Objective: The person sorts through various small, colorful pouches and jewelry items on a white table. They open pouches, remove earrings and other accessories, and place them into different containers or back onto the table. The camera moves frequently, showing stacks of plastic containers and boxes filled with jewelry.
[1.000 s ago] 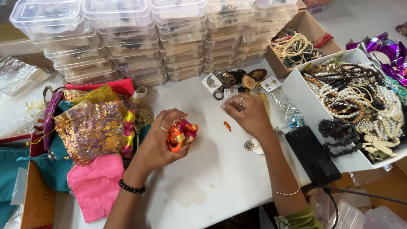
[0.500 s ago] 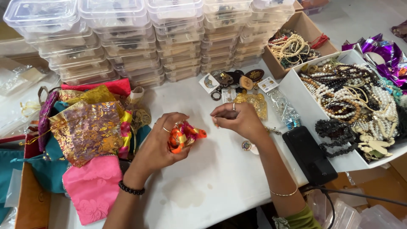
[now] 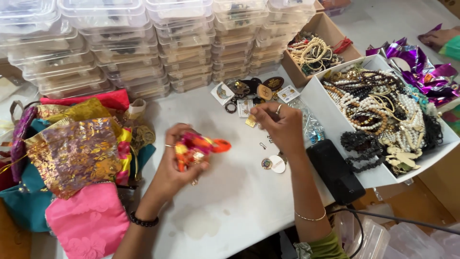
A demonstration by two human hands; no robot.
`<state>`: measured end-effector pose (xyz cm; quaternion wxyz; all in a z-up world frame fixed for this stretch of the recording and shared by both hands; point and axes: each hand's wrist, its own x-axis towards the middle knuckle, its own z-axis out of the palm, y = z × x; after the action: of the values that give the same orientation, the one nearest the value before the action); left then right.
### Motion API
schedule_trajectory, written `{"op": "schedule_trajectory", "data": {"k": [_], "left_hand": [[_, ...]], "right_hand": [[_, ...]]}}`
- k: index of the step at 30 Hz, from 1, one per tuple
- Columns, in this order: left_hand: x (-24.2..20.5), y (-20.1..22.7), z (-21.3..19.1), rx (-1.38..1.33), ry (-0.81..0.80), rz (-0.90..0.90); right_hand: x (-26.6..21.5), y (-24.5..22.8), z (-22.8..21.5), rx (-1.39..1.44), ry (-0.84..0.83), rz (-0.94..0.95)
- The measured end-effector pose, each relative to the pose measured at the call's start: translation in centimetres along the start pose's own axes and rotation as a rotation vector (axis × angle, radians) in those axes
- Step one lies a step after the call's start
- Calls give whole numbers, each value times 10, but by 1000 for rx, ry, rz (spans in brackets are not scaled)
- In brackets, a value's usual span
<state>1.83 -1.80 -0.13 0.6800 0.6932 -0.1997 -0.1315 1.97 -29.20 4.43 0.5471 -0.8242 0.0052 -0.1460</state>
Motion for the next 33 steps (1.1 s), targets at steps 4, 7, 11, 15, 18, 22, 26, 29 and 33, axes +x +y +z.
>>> {"op": "schedule_trajectory", "data": {"k": [4, 7, 11, 15, 18, 22, 26, 29, 33], "left_hand": [[0, -3, -1, -278, 112, 84], [1, -7, 4, -163, 162, 64], [5, -21, 8, -172, 91, 137], [6, -26, 10, -191, 63, 109], [6, -29, 10, -159, 54, 167], [6, -26, 11, -169, 44, 153], [6, -22, 12, -183, 51, 98], [5, -25, 12, -172, 44, 105], [4, -23, 13, -103, 46, 158]], "right_hand": [[0, 5, -13, -495, -68, 207], [-5, 22, -7, -699, -276, 276], [-2, 40, -4, -775, -303, 302], [2, 41, -11, -715, -364, 323], [1, 38, -10, -702, -384, 322], [-8, 35, -8, -725, -363, 283], [-27, 34, -9, -734, -262, 214], [-36, 41, -8, -795, -209, 108], [-45, 47, -4, -911, -227, -89]]}}
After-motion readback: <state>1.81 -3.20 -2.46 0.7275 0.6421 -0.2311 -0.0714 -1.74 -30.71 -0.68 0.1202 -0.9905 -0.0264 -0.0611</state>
